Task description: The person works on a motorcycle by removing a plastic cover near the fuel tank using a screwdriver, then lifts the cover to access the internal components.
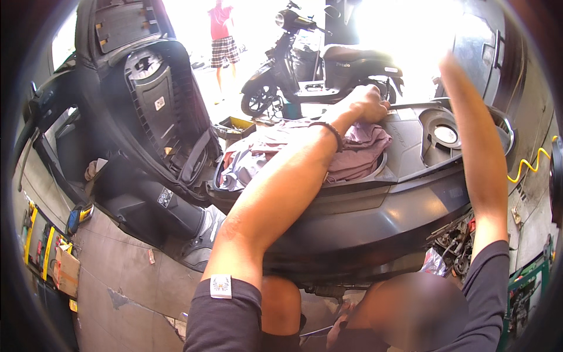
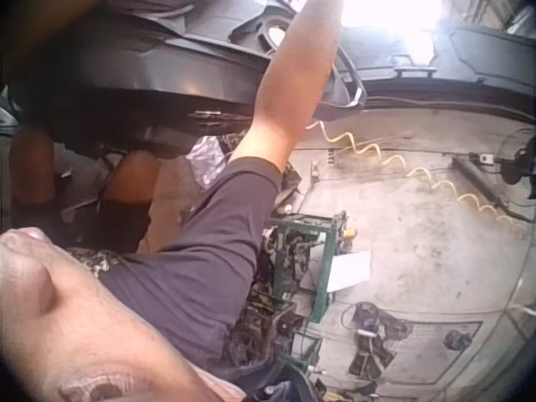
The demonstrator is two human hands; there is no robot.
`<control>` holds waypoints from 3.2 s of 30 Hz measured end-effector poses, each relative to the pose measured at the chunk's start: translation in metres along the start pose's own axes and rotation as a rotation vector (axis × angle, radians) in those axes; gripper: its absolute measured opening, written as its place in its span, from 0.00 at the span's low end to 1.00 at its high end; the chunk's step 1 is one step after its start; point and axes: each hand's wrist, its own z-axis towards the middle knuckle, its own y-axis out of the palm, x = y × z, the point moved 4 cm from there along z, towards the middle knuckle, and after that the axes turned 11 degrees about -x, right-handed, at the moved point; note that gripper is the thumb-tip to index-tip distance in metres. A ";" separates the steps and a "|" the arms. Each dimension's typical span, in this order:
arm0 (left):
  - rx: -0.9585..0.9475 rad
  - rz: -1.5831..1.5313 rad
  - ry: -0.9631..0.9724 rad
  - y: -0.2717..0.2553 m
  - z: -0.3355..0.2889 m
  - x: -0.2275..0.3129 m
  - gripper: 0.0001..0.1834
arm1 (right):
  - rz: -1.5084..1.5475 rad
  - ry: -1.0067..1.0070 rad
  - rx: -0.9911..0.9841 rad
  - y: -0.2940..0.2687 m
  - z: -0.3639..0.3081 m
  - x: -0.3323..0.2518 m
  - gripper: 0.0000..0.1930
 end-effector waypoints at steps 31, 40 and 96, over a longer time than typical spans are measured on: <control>0.081 -0.194 0.246 0.006 0.006 0.011 0.21 | -0.504 0.605 -0.731 -0.050 -0.076 0.059 0.17; 0.577 -0.180 0.252 -0.036 -0.020 0.063 0.27 | -0.188 0.312 -0.128 -0.107 -0.079 0.008 0.25; 0.055 -0.091 0.461 -0.009 -0.047 0.041 0.35 | -0.420 0.349 -0.019 -0.095 -0.120 -0.037 0.12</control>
